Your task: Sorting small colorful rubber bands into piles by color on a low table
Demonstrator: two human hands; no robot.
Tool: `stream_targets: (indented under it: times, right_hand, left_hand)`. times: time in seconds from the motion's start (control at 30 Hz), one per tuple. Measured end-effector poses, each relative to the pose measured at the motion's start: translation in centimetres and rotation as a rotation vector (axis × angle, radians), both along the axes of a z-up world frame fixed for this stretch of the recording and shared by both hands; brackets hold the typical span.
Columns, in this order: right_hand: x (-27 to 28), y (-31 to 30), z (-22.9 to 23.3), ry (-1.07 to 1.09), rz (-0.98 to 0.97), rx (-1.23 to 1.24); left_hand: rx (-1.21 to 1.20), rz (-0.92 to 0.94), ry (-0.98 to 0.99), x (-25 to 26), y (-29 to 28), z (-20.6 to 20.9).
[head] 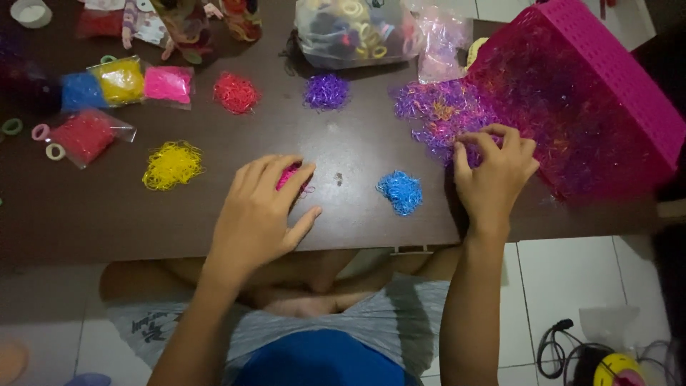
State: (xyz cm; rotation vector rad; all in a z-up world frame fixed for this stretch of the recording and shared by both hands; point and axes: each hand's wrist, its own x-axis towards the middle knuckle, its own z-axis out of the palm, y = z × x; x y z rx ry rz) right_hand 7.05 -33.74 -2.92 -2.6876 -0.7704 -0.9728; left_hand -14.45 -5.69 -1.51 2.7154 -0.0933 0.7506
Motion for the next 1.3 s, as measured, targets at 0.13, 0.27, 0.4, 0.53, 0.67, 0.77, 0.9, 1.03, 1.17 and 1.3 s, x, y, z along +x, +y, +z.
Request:
stream_targets:
  times: [0.13, 0.27, 0.4, 0.53, 0.67, 0.77, 0.9, 1.03, 1.17, 1.3]
  right_hand:
    - [0.3, 0.1, -0.3, -0.003, 0.007, -0.008]
    - [0.4, 0.2, -0.1, 0.040, 0.020, 0.004]
    - [0.6, 0.0, -0.2, 0.044, 0.015, 0.003]
    - [0.7, 0.1, -0.4, 0.054, 0.020, 0.016]
    - [0.9, 0.5, -0.1, 0.011, -0.008, -0.016]
    - [0.8, 0.6, 0.1, -0.020, -0.010, -0.032]
    - [1.5, 0.5, -0.5, -0.061, -0.008, -0.055]
    - [1.2, 0.1, -0.3, -0.056, 0.010, -0.024]
    - [1.1, -0.4, -0.5, 0.037, 0.021, 0.086]
    - [1.4, -1.0, -1.1, 0.139, 0.057, 0.199]
  left_hand:
    - [0.019, 0.014, -0.003, -0.1, 0.1, -0.5]
    - [-0.030, -0.001, 0.034, 0.0, 0.0, 0.2]
    - [-0.053, -0.018, 0.032, -0.1, -0.1, 0.5]
    - [-0.012, -0.003, 0.025, -0.2, 0.0, 0.1]
    - [-0.024, -0.010, 0.015, 0.0, 0.1, -0.2]
    - [-0.012, -0.008, -0.001, 0.0, 0.1, -0.5]
    - [-0.005, -0.003, 0.001, -0.1, 0.1, -0.2]
    - [-0.021, -0.002, 0.008, -0.2, 0.1, 0.2]
    - [-0.050, -0.015, 0.011, -0.2, 0.1, 0.0]
    - [0.006, 0.009, 0.005, -0.1, 0.1, -0.5]
